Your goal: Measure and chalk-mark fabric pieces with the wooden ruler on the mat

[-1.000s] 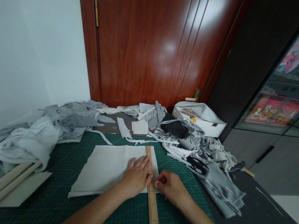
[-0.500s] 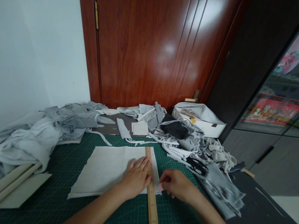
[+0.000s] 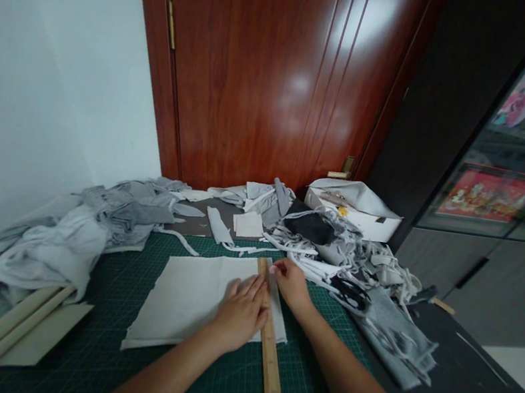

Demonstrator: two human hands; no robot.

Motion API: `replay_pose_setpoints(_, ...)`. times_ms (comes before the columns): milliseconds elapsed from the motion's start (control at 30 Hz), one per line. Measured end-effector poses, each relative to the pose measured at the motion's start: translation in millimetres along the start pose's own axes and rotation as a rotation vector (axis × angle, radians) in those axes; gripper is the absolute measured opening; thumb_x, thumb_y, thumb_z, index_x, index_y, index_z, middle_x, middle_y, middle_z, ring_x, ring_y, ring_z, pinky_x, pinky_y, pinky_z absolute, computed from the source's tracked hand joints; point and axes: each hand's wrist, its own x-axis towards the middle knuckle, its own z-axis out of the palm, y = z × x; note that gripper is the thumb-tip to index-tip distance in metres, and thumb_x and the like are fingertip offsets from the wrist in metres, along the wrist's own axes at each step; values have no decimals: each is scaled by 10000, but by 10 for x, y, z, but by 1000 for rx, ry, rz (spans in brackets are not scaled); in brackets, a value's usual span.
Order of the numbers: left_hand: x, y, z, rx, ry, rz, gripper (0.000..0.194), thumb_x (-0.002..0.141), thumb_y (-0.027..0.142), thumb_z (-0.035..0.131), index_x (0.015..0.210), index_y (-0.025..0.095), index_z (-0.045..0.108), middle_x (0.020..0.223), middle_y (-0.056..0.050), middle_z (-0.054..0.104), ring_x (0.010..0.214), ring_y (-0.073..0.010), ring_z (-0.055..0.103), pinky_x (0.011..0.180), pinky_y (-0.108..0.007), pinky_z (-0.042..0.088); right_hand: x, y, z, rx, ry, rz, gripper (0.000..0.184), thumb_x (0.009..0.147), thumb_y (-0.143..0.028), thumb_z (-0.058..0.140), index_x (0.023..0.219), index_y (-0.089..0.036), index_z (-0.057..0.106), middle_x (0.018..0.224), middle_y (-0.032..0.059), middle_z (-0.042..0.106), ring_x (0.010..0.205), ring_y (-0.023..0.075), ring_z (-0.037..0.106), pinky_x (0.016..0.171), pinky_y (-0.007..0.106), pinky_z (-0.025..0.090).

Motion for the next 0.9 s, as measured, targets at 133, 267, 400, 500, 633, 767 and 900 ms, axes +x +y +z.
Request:
replay_pose_setpoints(133, 3, 9, -18, -8, -20, -2, 536, 976, 383, 301, 1435, 109, 347, 1494, -133, 346, 1393, -259, 281, 1114, -518, 216, 178, 78, 38, -58, -3, 34, 144, 815, -133, 521, 871, -139, 654, 839, 56, 687, 770, 157, 617, 727, 239, 435)
replay_pose_setpoints(267, 6, 19, -37, -9, -28, -7, 530, 977, 384, 298, 1433, 121, 355, 1493, -128, 349, 1394, -260, 280, 1115, -512, 214, 285, 88, 90, -91, -4, 56, 151, 817, -138, 532, 887, -132, 666, 843, 65, 692, 788, 163, 622, 738, 237, 431)
replay_pose_setpoints(400, 9, 24, -37, -5, -29, -12, 540, 975, 395, 294, 1429, 109, 357, 1493, -129, 352, 1396, -254, 275, 1119, -501, 212, 372, 80, 158, -125, -8, 85, 176, 817, -129, 525, 912, -129, 674, 866, 68, 700, 823, 164, 632, 761, 235, 428)
replay_pose_setpoints(500, 9, 23, -28, -13, -18, -11, 535, 967, 391, 313, 1425, 119, 367, 1490, -127, 359, 1391, -261, 284, 1116, -506, 209, 444, 65, 201, -156, -8, 111, 190, 819, -119, 515, 917, -129, 677, 885, 76, 705, 852, 169, 636, 772, 238, 424)
replay_pose_setpoints(633, 7, 24, -28, -13, -19, -16, 540, 966, 392, 311, 1425, 111, 365, 1494, -128, 350, 1393, -258, 280, 1117, -501, 209, 481, 51, 226, -201, -12, 137, 187, 823, -115, 514, 924, -119, 671, 912, 94, 704, 881, 177, 636, 774, 237, 417)
replay_pose_setpoints(767, 6, 23, -22, -11, -21, -12, 546, 968, 395, 311, 1431, 110, 353, 1496, -129, 345, 1397, -257, 272, 1116, -505, 217, 385, 53, 197, -231, -37, 134, 167, 819, -136, 537, 922, -105, 664, 911, 112, 701, 875, 192, 638, 765, 244, 417)
replay_pose_setpoints(900, 6, 20, -18, -6, -13, -4, 539, 974, 391, 304, 1444, 128, 336, 1496, -131, 345, 1391, -268, 283, 1113, -519, 220, 183, 53, 110, -232, -77, 116, 144, 814, -145, 553, 905, -113, 659, 875, 94, 702, 824, 180, 642, 727, 235, 419)
